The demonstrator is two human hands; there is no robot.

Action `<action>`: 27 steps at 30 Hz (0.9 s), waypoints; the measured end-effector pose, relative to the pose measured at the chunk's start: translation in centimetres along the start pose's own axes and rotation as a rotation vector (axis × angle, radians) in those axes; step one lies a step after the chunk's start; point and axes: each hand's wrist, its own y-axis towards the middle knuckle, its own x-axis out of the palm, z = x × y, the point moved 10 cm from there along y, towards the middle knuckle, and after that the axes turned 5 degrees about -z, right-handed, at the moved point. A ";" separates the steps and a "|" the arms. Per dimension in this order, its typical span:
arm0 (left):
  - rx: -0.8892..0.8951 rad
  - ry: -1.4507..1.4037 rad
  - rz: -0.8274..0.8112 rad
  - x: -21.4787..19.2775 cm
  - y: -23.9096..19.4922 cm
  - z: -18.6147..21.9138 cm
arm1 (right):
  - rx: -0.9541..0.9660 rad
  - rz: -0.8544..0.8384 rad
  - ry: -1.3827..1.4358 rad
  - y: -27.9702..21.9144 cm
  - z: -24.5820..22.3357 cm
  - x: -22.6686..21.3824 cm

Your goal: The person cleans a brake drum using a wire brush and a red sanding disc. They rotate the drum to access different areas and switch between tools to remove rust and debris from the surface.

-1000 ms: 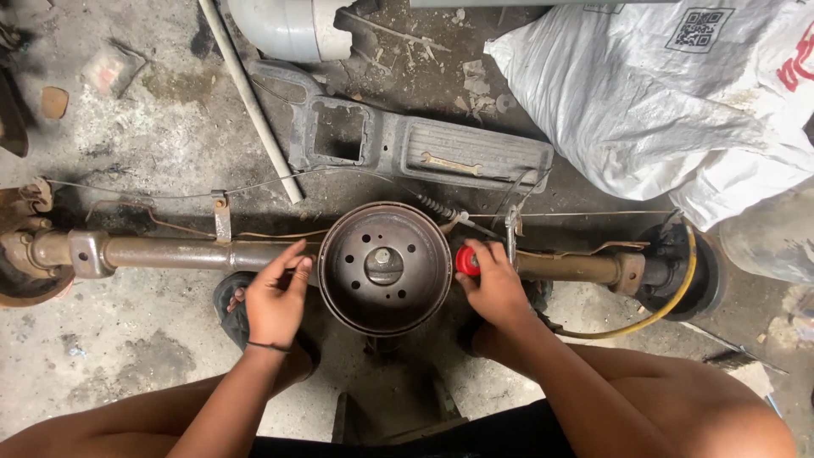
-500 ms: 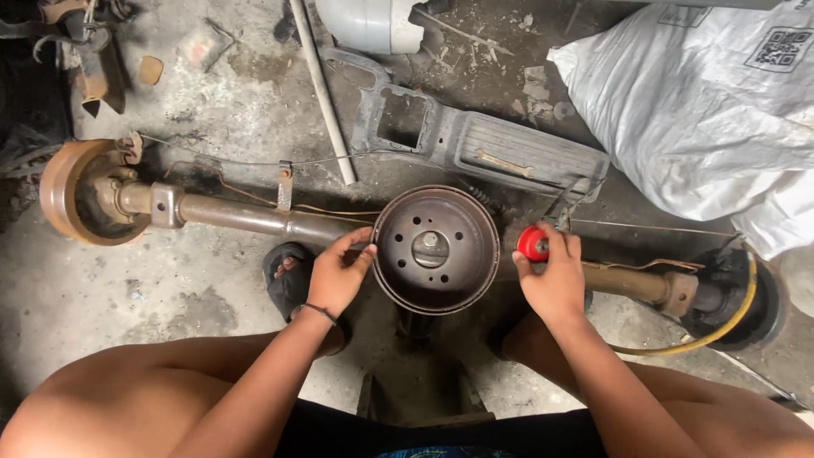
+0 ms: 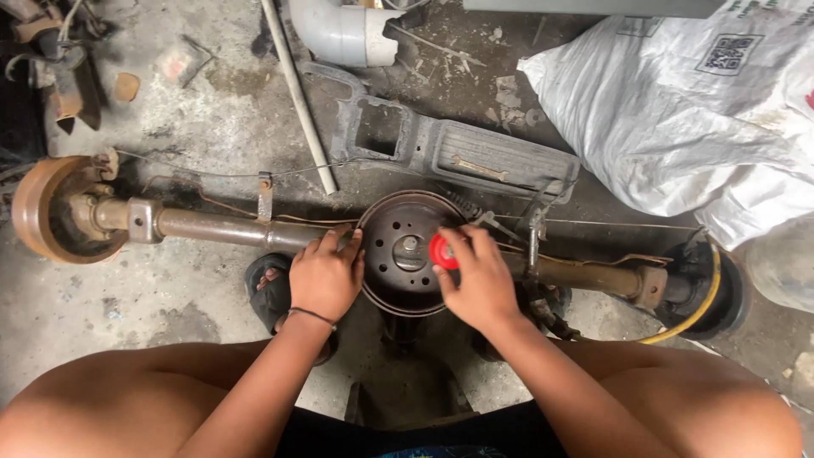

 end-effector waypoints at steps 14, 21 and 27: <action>0.067 -0.353 -0.090 1.3 -0.3 0.0 | 0.557 0.045 0.601 4.1 8.8 -0.8; 0.048 -0.366 -0.104 3.1 -0.7 -0.7 | 0.997 -0.049 0.911 7.7 13.9 4.8; 0.050 -0.352 -0.086 2.1 -1.0 -0.1 | 0.964 -0.114 0.643 11.0 16.4 9.1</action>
